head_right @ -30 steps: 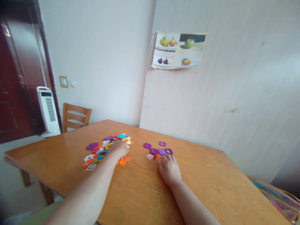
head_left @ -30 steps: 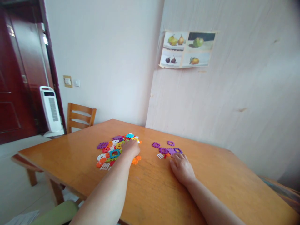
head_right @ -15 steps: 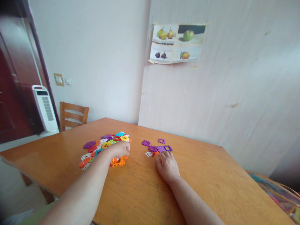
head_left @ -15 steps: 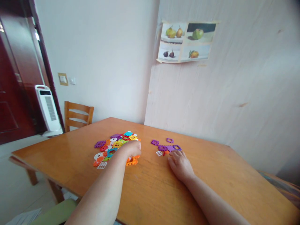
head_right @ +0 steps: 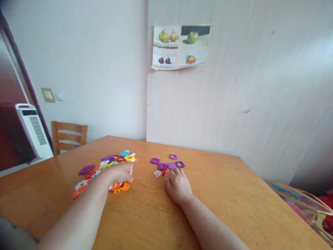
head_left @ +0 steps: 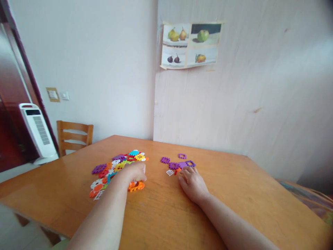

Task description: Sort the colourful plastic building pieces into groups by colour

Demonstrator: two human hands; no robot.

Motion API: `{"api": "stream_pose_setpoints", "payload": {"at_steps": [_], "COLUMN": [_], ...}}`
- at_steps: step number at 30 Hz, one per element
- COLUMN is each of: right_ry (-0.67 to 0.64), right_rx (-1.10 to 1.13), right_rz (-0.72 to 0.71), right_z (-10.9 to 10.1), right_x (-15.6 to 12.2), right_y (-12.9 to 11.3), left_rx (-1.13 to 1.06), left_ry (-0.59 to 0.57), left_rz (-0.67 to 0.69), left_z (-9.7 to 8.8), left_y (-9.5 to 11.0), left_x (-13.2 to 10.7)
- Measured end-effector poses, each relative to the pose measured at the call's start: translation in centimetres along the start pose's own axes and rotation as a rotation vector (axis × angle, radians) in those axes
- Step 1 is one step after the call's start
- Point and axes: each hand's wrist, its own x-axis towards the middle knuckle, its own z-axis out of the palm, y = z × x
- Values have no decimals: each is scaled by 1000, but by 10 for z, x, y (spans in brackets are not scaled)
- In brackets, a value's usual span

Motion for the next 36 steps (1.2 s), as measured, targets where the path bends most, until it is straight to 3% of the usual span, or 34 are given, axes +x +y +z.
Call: {"api": "stream_pose_setpoints", "payload": {"at_steps": [3,7,12,16,20,25,29,32,36], "right_ry": [1,11,11,2,1,2,-3,-5,-11], "right_rx": [12,11,13,17,28,30,24,21,15], "right_rz": [-13,-22,-16,-12,3,6,6,-6,-13], "right_z": [0,0,-1,-2,-1,-1,-1,0,0], "right_x": [1,1,2,2,1,1,2,2,1], "right_y": [-1,-2,-4,-4,-4,-4,-3,-2,-1], "left_rx": [-4,-108,-620,-938,-1011,-979,-854,-545,-57], "left_ry": [-23,90,360,482,542,615,679,652,462], "left_rz": [10,67,146,48,-25,-5,-3,-66,-170], "left_z": [4,13,13,4,1,-2,-3,0,3], "left_y": [-6,-9,10,17,14,12,-3,-19,-25], "left_x": [6,19,28,29,28,26,31,35,28]}}
